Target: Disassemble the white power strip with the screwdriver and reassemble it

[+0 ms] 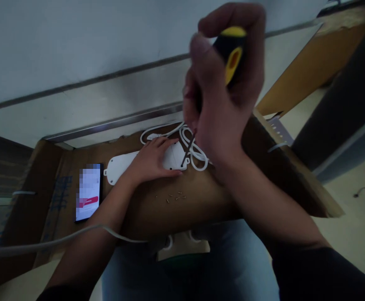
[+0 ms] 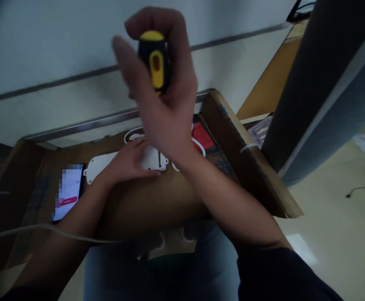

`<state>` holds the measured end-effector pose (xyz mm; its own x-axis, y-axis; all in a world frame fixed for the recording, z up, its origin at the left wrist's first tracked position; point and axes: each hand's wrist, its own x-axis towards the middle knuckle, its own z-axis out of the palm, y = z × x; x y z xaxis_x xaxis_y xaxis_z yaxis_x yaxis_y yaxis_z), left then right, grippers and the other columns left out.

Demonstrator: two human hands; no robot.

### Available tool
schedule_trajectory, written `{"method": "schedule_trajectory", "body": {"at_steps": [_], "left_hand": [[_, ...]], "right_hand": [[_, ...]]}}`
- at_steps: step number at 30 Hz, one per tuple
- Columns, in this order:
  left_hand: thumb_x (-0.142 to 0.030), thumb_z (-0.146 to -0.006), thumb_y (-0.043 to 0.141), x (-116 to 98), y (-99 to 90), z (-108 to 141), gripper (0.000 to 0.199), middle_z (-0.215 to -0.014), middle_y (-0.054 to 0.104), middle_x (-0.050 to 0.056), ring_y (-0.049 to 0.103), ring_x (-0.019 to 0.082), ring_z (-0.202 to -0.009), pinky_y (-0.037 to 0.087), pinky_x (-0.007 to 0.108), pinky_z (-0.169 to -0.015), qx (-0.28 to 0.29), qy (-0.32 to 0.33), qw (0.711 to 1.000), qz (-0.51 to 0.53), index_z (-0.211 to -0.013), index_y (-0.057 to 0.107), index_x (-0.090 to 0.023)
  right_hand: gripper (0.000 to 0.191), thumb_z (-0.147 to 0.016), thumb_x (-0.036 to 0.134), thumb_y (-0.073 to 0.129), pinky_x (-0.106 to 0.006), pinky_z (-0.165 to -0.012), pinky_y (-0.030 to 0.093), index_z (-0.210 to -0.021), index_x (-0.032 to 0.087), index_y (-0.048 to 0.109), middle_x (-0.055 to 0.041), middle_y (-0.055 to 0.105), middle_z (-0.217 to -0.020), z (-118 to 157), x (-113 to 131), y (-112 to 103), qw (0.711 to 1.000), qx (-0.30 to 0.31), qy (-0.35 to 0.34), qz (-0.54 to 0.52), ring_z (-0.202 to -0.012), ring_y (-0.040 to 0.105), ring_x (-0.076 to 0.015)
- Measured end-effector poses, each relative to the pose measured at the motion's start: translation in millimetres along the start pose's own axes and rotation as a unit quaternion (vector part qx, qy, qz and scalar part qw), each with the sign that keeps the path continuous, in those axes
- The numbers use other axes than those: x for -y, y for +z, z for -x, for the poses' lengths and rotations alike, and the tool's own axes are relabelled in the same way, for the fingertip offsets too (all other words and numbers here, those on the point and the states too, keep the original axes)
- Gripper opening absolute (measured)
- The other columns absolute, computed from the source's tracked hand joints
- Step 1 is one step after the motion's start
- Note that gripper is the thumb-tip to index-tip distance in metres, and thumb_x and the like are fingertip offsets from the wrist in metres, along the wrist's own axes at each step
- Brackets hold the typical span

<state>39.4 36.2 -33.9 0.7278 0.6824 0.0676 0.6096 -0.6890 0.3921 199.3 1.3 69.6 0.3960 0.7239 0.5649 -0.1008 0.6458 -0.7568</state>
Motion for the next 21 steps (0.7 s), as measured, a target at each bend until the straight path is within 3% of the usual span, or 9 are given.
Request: {"method": "schedule_trajectory", "body": {"at_steps": [1,3,4,5,9,13,21], "left_hand": [[-0.074,-0.072,0.083,0,-0.2,0,0.104,-0.154,0.055,0.018,0.053,0.042,-0.141,0.041,0.058,-0.121,0.003,0.000,1.000,-0.005,-0.156,0.050,-0.022],[-0.073,-0.071,0.084,1,0.2,-1,0.105,-0.153,0.055,0.018,0.053,0.042,-0.141,0.042,0.058,-0.120,0.005,0.002,1.000,-0.009,-0.157,0.049,-0.022],[-0.072,-0.071,0.084,2,0.7,-1,0.105,-0.153,0.056,0.018,0.054,0.042,-0.141,0.042,0.057,-0.120,0.004,0.006,1.000,-0.009,-0.157,0.049,-0.022],[-0.072,-0.071,0.084,3,1.5,-1,0.105,-0.152,0.056,0.017,0.054,0.042,-0.141,0.042,0.057,-0.120,0.000,0.011,1.000,-0.008,-0.157,0.048,-0.023],[-0.072,-0.071,0.085,6,4.9,-1,0.104,-0.153,0.056,0.019,0.053,0.043,-0.141,0.042,0.058,-0.120,-0.018,0.026,0.999,-0.012,-0.154,0.051,-0.020],[-0.068,-0.072,0.087,7,5.9,-1,0.098,-0.153,0.056,0.019,0.053,0.044,-0.140,0.043,0.059,-0.119,-0.023,0.038,0.999,-0.021,-0.151,0.054,-0.019],[-0.061,-0.074,0.088,2,2.0,-1,0.079,-0.144,0.063,0.016,0.059,0.041,-0.133,0.046,0.057,-0.116,-0.013,0.034,0.999,-0.005,-0.137,0.063,-0.020]], "right_hand": [[0.020,-0.097,0.038,0.053,-0.024,-0.039,0.027,-0.094,0.028,0.036,0.0042,0.042,-0.078,-5,-3,0,0.997,-0.056,-0.015,-0.046,-0.050,0.036,-0.0083],[0.033,-0.091,0.042,0.061,-0.028,-0.032,0.007,-0.085,0.027,0.033,0.0087,0.027,-0.061,-15,-7,-4,0.990,-0.042,0.051,-0.128,-0.038,0.014,-0.0070],[0.037,-0.089,0.040,0.062,-0.028,-0.032,0.005,-0.081,0.026,0.029,0.0090,0.027,-0.061,-18,-9,-6,0.981,0.001,0.101,-0.164,-0.037,0.014,-0.0062],[0.038,-0.089,0.039,0.062,-0.027,-0.031,0.006,-0.079,0.026,0.028,0.0094,0.028,-0.059,-19,-10,-8,0.968,0.068,0.158,-0.182,-0.036,0.015,-0.0062],[0.047,-0.082,0.047,0.071,-0.025,-0.032,0.006,-0.076,0.025,0.029,0.0108,0.026,-0.055,-8,-18,-5,0.928,0.132,0.270,-0.219,-0.037,0.010,-0.0047],[0.040,-0.083,0.043,0.075,-0.026,-0.033,0.008,-0.081,0.026,0.039,0.0117,0.032,-0.055,5,-25,2,0.917,0.163,0.290,-0.220,-0.037,0.012,-0.0051],[0.039,-0.082,0.037,0.076,-0.027,-0.036,0.007,-0.077,0.024,0.040,0.0108,0.036,-0.054,9,-27,4,0.902,0.173,0.328,-0.222,-0.037,0.018,-0.0048]]}}
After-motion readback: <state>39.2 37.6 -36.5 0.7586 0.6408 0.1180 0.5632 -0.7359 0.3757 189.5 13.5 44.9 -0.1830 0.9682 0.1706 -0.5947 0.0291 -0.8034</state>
